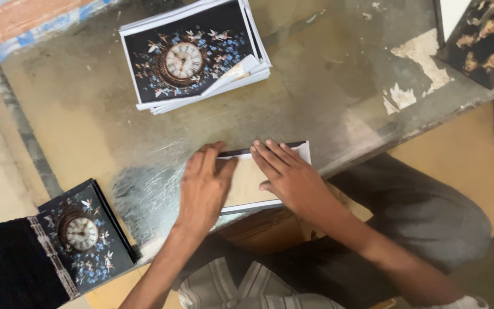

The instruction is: The person assembles notebooks by inserting a beige inner cover into a black outer cover and pressing the edges to secure them. The person repeats this process for multiple units, stacking the finished notebooks on the table.

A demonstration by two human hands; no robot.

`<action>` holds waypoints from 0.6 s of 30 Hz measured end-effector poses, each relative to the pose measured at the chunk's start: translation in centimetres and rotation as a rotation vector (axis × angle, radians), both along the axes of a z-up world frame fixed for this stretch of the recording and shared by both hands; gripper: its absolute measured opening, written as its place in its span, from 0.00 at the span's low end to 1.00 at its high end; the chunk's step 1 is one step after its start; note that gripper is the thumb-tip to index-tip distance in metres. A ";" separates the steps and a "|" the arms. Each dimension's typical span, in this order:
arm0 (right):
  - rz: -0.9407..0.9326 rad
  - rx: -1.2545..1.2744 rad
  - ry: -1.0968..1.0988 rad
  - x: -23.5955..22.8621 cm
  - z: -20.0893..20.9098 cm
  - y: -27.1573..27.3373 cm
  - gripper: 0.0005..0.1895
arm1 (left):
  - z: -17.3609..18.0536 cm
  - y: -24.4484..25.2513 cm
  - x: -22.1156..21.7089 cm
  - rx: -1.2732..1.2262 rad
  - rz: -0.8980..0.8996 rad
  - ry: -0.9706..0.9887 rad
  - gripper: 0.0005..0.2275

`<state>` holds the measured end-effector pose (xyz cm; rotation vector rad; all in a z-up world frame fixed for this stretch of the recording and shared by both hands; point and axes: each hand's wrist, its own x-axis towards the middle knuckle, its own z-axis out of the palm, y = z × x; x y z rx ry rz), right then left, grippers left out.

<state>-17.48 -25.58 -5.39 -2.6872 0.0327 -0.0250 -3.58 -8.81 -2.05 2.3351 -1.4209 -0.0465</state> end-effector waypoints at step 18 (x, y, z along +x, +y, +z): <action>-0.185 -0.205 -0.009 -1.4 2.0 0.8 0.43 | -1.4 -0.2 -3.4 0.015 -0.009 0.041 0.25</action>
